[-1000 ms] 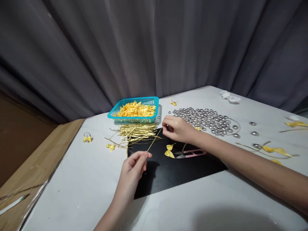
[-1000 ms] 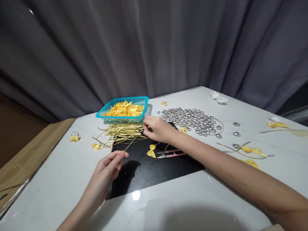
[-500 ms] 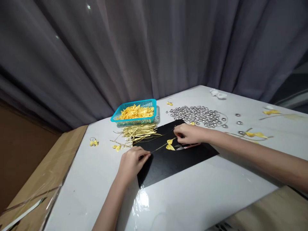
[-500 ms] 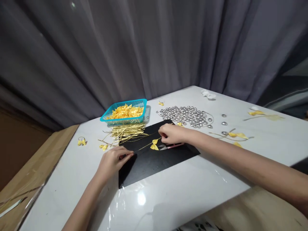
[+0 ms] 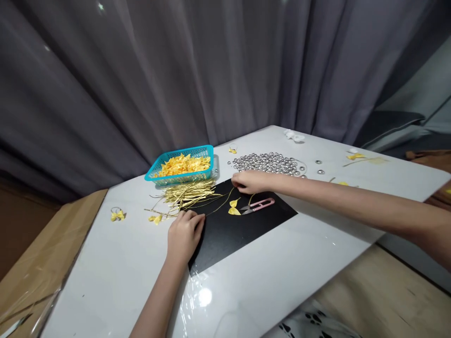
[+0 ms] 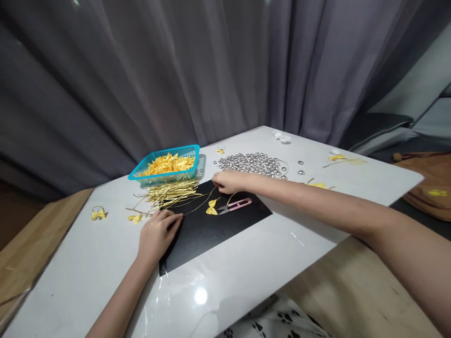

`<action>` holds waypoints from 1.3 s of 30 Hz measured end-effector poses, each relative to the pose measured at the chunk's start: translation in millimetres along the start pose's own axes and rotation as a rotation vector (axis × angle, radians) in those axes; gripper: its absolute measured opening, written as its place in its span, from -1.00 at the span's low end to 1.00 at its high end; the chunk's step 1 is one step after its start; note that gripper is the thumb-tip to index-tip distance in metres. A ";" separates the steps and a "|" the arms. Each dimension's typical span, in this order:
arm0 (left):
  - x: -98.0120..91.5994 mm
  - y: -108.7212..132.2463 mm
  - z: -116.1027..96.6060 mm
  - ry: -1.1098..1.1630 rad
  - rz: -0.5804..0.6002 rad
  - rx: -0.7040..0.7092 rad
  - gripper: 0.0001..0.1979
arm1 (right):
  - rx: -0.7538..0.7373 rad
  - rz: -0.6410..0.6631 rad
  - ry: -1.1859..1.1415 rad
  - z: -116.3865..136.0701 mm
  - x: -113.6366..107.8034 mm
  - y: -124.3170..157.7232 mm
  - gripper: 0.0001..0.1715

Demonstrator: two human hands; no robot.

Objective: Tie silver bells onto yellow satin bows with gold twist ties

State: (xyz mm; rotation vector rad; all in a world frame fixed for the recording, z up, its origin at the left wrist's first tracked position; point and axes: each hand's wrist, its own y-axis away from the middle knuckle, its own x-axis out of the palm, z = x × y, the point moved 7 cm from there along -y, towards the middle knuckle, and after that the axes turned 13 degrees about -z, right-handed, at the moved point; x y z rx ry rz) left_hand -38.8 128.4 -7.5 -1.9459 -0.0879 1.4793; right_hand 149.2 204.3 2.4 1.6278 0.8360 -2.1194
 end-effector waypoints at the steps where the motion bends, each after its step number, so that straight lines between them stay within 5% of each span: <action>1: 0.0 0.2 1.3 -0.005 -0.010 -0.011 -0.69 | -0.001 -0.025 -0.012 4.2 -2.1 3.6 -0.77; 5: -0.4 0.6 7.9 0.000 -0.044 -0.065 -0.71 | -0.079 -0.034 -0.128 31.7 -4.0 20.1 -0.65; 8: -0.7 0.7 11.0 0.022 -0.057 -0.099 -0.72 | -0.102 -0.001 -0.207 42.3 0.3 24.6 -0.80; 16: -12.5 -2.1 -4.0 0.210 -0.184 -0.219 -0.76 | 0.077 -0.148 -0.481 53.4 -4.6 22.6 -0.92; 19: -0.5 3.5 -15.5 0.649 -0.085 -0.478 -0.68 | 0.159 -0.167 -0.577 64.7 -5.5 28.7 -0.88; 22: 7.6 9.2 -31.3 0.838 0.002 -0.582 -0.71 | 0.218 -0.149 -0.659 71.0 -3.1 33.9 -0.93; 30: 20.1 18.8 -25.5 1.101 -0.049 -0.900 -0.73 | 0.385 -0.020 -0.895 71.0 15.1 41.2 -0.84; 39: 26.3 23.0 -22.0 1.133 -0.040 -0.978 -0.79 | 0.415 -0.013 -0.910 66.5 13.6 43.5 -0.87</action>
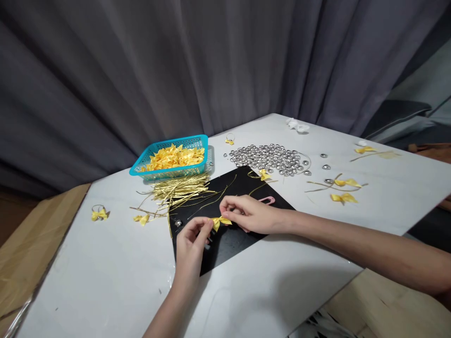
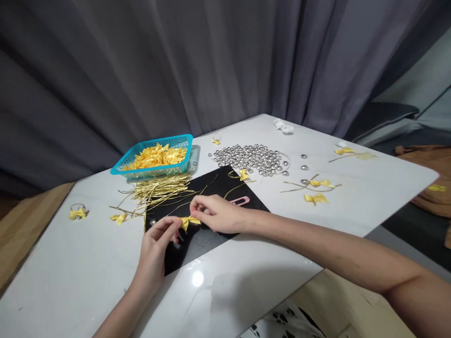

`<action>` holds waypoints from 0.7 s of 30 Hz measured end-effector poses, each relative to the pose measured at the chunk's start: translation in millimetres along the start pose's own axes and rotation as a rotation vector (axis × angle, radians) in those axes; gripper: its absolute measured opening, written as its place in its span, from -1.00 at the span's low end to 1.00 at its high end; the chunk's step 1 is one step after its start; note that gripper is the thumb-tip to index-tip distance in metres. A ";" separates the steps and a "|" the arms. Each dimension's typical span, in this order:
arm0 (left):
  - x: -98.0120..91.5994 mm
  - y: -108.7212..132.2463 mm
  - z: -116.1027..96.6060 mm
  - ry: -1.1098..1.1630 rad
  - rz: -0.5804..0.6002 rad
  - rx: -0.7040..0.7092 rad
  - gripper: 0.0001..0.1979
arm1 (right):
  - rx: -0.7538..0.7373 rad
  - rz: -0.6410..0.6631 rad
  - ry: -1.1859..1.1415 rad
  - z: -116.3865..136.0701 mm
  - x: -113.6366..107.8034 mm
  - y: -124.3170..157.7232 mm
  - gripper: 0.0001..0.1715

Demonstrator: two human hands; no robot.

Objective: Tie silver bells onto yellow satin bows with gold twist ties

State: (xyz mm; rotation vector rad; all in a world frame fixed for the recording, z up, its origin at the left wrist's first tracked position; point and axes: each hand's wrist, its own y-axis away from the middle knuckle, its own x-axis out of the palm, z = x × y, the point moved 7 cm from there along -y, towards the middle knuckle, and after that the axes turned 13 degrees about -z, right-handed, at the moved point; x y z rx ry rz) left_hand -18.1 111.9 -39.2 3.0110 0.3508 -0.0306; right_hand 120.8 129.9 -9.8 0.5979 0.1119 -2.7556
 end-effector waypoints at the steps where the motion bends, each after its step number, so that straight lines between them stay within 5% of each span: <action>1: 0.1 0.1 -0.1 0.002 -0.003 0.001 -0.79 | 0.000 -0.005 0.004 0.4 -0.3 0.1 -0.87; 13: 1.4 -1.1 0.8 -0.002 -0.054 0.029 -0.77 | 0.008 -0.088 -0.039 -3.3 -4.2 -2.4 -0.88; 17: -2.5 -0.1 -3.9 0.043 -0.146 0.045 -0.74 | -0.048 -0.238 -0.018 -4.7 -6.6 0.2 -0.88; 21: 5.8 6.4 -2.7 0.056 -0.042 0.009 -0.76 | -0.245 -0.290 0.014 8.8 -4.2 10.0 -0.82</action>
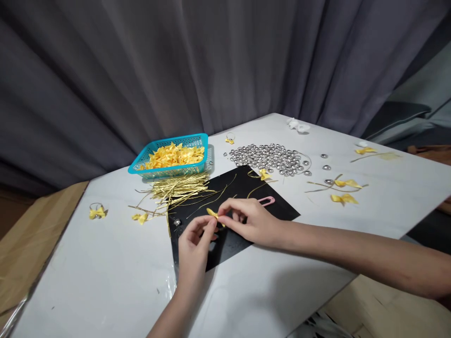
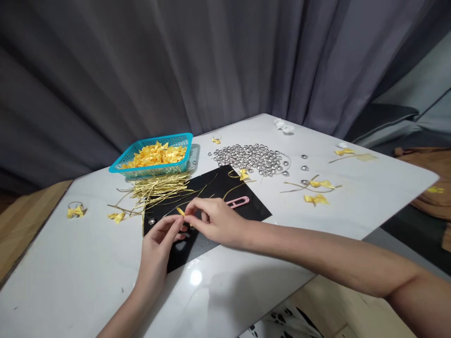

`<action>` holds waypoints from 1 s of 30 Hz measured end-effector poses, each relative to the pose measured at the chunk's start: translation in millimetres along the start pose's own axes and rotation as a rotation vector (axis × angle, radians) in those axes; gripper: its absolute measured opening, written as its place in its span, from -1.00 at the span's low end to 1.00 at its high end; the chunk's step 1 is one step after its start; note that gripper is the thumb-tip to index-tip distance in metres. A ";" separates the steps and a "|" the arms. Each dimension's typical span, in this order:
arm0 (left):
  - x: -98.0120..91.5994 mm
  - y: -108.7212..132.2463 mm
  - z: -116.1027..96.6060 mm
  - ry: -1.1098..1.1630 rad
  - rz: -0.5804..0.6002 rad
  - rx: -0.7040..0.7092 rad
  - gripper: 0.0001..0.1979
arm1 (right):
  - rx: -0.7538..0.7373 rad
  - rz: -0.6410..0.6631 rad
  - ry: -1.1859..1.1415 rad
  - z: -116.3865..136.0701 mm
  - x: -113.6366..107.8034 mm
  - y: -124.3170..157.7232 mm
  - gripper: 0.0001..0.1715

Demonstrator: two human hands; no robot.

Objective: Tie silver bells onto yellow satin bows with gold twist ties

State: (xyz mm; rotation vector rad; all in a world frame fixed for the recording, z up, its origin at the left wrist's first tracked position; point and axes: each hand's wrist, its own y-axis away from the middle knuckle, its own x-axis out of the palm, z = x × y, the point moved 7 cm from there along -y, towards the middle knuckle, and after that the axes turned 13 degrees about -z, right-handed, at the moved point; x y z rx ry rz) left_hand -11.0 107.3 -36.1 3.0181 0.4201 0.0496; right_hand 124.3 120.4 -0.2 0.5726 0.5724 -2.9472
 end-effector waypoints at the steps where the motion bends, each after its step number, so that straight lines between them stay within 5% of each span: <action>1: 1.1 1.2 2.0 0.007 0.021 -0.020 -0.76 | -0.047 0.015 -0.011 4.1 1.1 1.6 -0.79; 5: 2.8 1.6 8.9 0.032 0.060 -0.066 -0.76 | -0.045 0.072 -0.080 7.0 3.1 1.8 -0.76; 11: 4.3 0.2 10.9 0.075 0.066 -0.137 -0.76 | 0.063 -0.054 -0.078 -0.9 -12.0 -10.0 -0.79; 17: 1.3 -1.8 10.1 0.097 0.037 -0.144 -0.78 | 0.574 0.203 -0.291 -30.0 15.9 7.4 -0.63; 23: -1.2 -2.2 6.1 0.031 0.019 -0.092 -0.78 | 0.567 0.156 -0.502 -28.2 28.2 15.2 -0.65; 30: -5.5 -4.6 0.9 -0.059 -0.010 0.008 -0.77 | 0.584 0.109 -0.473 -37.3 27.7 13.4 -0.71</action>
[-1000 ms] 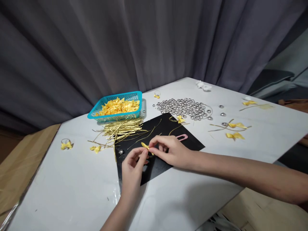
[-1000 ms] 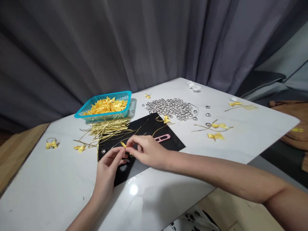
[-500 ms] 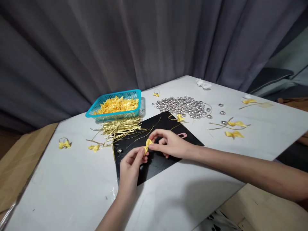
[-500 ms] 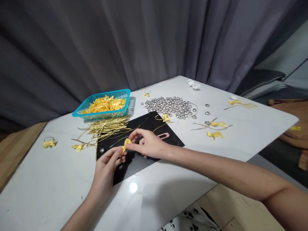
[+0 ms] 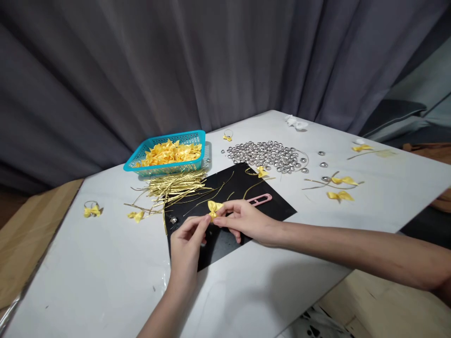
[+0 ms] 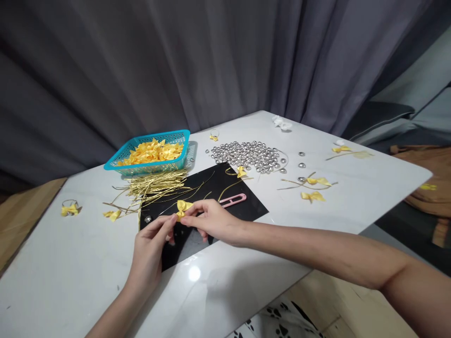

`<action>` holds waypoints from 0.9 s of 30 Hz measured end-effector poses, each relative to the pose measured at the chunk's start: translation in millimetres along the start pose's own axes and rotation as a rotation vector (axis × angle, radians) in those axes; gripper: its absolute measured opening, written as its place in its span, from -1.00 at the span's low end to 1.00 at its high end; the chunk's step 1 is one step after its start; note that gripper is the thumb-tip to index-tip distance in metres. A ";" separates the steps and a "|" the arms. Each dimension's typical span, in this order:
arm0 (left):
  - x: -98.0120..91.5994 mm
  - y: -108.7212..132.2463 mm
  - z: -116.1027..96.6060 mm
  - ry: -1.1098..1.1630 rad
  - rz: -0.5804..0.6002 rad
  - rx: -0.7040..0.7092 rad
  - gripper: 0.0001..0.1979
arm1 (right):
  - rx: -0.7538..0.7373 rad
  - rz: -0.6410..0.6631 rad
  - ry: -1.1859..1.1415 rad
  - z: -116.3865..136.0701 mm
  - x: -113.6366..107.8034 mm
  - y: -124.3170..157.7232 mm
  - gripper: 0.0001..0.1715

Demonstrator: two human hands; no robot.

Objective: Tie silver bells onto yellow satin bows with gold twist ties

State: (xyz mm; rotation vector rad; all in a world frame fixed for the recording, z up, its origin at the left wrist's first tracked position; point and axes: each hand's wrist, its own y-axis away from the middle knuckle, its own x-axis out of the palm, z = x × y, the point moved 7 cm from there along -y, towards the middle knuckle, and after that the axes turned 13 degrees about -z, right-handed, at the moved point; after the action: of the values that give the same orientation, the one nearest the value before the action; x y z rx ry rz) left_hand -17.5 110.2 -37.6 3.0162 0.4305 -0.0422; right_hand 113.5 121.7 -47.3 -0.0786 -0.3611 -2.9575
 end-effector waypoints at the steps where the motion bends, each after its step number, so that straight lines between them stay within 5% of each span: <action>1: -1.3 -1.0 0.7 -0.010 -0.016 0.002 -0.77 | -0.006 0.006 0.018 -0.1 -0.2 -0.7 -0.70; 9: -3.6 -5.3 1.0 -0.072 -0.031 0.054 -0.68 | 0.000 0.104 0.264 8.1 -6.6 -1.7 -0.75; 16: 3.0 -6.4 -1.6 -0.033 0.122 0.049 -0.72 | -0.154 0.048 0.165 26.1 -12.8 -6.9 -0.67; 20: 11.7 -2.4 0.6 -0.062 0.202 0.013 -0.70 | -0.076 0.076 0.102 14.5 -7.8 -7.1 -0.59; 27: 8.7 -1.2 -3.3 -0.111 0.150 0.114 -0.75 | 0.058 0.076 0.032 -2.0 3.7 -0.2 -0.61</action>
State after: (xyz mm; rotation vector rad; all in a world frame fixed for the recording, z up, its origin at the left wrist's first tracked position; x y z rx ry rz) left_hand -9.4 114.0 -34.7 3.1275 0.1975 -0.2291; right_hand 109.8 120.9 -49.0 -0.0376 -0.4294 -2.8672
